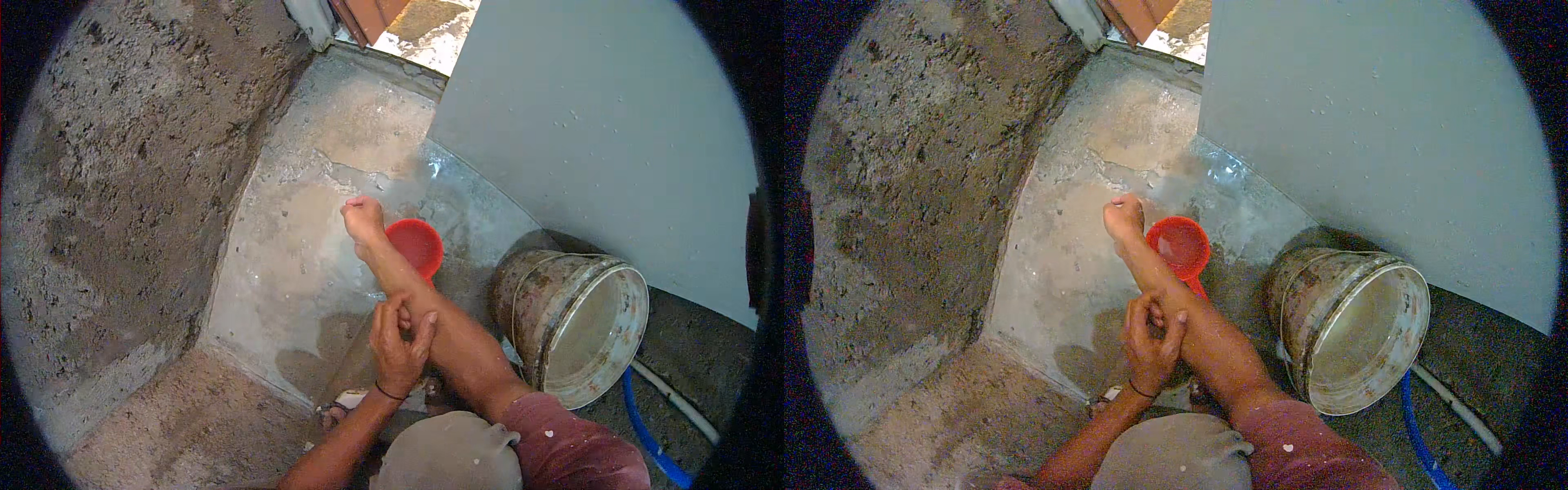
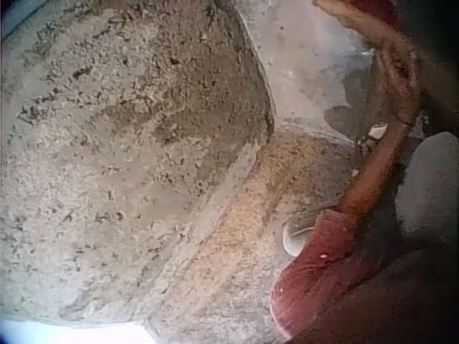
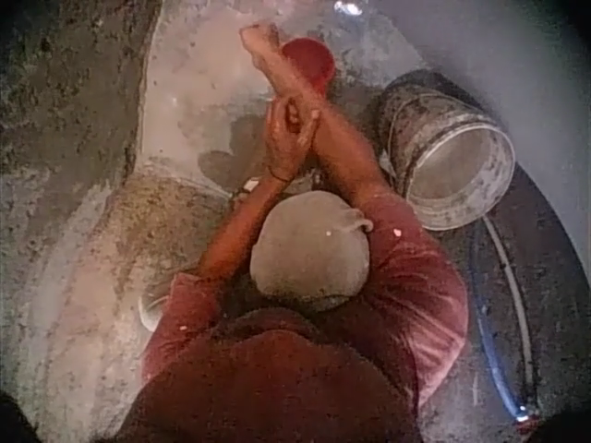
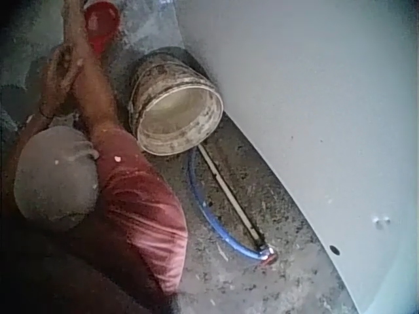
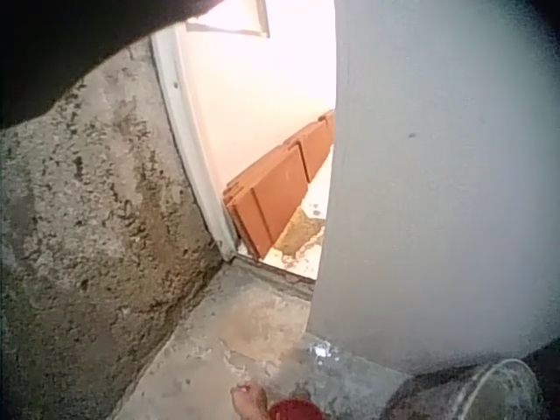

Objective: Wash hands with water from a bucket using a small scoop.

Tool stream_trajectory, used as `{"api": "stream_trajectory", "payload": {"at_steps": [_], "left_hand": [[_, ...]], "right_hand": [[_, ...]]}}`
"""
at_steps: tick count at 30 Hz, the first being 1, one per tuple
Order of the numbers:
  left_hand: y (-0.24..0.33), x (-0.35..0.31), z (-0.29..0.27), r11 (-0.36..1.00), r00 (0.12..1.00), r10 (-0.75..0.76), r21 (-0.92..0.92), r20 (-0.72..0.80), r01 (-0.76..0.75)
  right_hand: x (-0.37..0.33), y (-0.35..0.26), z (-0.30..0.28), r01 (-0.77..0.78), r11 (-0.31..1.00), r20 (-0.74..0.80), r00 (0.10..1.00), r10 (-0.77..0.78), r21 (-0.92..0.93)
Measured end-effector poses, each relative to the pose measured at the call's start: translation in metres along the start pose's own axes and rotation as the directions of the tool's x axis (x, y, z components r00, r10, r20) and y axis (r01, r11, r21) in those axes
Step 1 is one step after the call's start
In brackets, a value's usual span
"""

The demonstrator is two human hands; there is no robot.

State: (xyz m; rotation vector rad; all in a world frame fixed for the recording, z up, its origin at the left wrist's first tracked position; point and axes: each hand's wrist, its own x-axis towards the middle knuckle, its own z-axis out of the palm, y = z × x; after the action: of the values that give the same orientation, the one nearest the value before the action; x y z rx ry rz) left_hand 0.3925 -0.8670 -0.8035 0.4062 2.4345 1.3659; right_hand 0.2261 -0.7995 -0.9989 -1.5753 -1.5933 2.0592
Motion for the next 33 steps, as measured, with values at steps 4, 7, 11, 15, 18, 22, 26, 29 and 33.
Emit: {"api": "stream_trajectory", "payload": {"at_steps": [4, 7, 11, 15, 18, 22, 26, 29, 33], "left_hand": [[-0.002, 0.000, -0.005, 0.995, 0.997, 0.072, 0.062, 0.030, -0.074], [-0.005, -0.004, 0.004, 0.984, 0.983, 0.175, 0.006, 0.045, -0.176], [-0.001, -0.004, -0.001, 0.997, 0.997, 0.072, 0.022, -0.008, -0.072], [-0.001, -0.006, -0.003, 0.998, 0.998, 0.057, 0.042, 0.010, -0.057], [-0.008, -0.009, 0.001, 0.989, 0.989, 0.143, 0.036, 0.041, -0.145], [-0.001, -0.010, 0.013, 0.996, 0.993, 0.091, 0.014, 0.075, -0.092], [0.004, 0.012, 0.006, 0.836, 0.968, 0.241, 0.494, 0.066, -0.241], [-0.038, 0.056, 0.012, 0.963, 0.992, 0.001, 0.269, -0.124, 0.032], [-0.076, 0.097, -0.005, 0.974, 0.983, -0.184, -0.136, -0.018, 0.180]], "right_hand": [[-0.008, 0.000, 0.006, 0.010, 0.997, -0.021, 1.000, -0.009, 0.083], [0.005, 0.003, -0.009, -0.080, 0.997, 0.056, 0.995, 0.079, 0.008], [-0.008, -0.006, -0.002, -0.084, 0.994, 0.108, 0.991, 0.076, 0.066], [-0.009, -0.004, -0.003, -0.088, 0.995, 0.092, 0.992, 0.083, 0.055], [-0.008, 0.003, -0.004, -0.067, 0.996, 0.035, 0.997, 0.065, 0.065], [0.008, 0.009, -0.023, 0.002, 1.000, -0.041, 0.999, -0.001, 0.023], [-0.036, -0.023, -0.006, 0.023, 0.982, -0.040, 0.999, -0.032, -0.187], [-0.050, -0.016, -0.001, 0.179, 0.944, -0.013, 0.982, -0.190, -0.278], [-0.073, -0.003, -0.002, 0.535, 0.670, 0.060, 0.802, -0.594, -0.515]]}}
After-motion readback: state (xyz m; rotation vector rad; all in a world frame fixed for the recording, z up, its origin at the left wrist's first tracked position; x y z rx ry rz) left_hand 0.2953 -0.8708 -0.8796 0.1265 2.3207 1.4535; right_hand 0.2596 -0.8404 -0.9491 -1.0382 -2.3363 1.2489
